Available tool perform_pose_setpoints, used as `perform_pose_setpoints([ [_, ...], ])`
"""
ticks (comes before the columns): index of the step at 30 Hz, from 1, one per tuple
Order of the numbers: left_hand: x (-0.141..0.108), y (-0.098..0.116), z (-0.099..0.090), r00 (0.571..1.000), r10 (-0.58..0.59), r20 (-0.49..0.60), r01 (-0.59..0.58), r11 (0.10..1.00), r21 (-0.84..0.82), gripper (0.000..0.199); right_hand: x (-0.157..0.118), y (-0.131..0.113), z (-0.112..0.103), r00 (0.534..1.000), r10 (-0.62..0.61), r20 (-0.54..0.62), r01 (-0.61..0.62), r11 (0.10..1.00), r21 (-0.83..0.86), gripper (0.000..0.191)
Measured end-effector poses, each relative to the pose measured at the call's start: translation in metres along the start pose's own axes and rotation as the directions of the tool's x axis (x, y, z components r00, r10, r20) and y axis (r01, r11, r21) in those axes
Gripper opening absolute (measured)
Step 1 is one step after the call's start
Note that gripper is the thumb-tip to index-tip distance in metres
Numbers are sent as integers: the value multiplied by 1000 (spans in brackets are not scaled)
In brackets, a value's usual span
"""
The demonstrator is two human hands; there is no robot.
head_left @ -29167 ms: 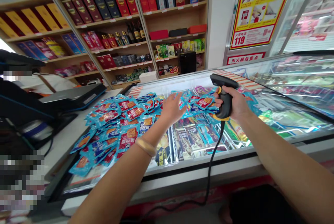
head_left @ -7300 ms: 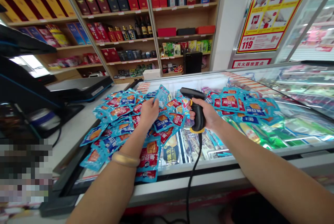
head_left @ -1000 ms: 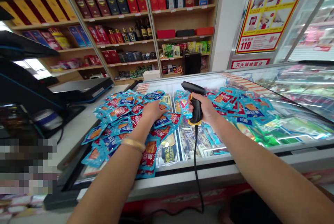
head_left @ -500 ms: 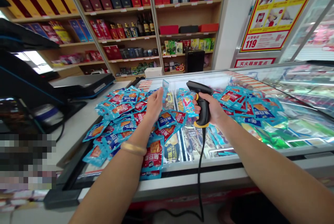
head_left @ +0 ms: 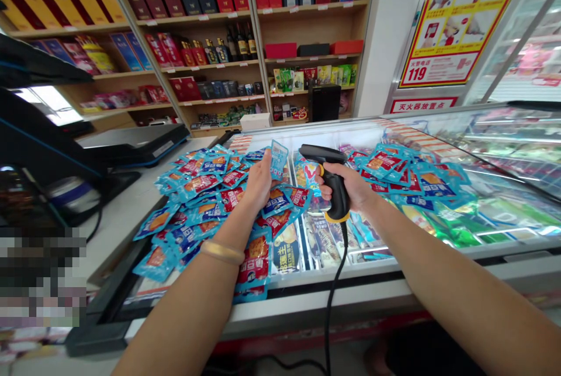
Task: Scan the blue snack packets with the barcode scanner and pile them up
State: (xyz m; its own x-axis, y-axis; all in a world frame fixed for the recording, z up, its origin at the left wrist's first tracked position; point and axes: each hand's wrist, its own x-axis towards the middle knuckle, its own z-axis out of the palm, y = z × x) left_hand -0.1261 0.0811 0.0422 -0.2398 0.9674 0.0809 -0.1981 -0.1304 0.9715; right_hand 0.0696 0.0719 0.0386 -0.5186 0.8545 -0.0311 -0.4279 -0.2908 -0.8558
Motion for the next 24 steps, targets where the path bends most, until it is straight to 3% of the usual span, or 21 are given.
perform_pose_setpoints([
  [19, 2, -5, -3, 999, 24, 34, -26, 998, 59, 48, 0, 1, 0, 1000, 21, 23, -20, 999, -44, 26],
  [24, 9, -3, -5, 976, 218, 30, -217, 936, 278, 47, 0, -7, -6, 999, -40, -2, 40, 999, 16, 23],
])
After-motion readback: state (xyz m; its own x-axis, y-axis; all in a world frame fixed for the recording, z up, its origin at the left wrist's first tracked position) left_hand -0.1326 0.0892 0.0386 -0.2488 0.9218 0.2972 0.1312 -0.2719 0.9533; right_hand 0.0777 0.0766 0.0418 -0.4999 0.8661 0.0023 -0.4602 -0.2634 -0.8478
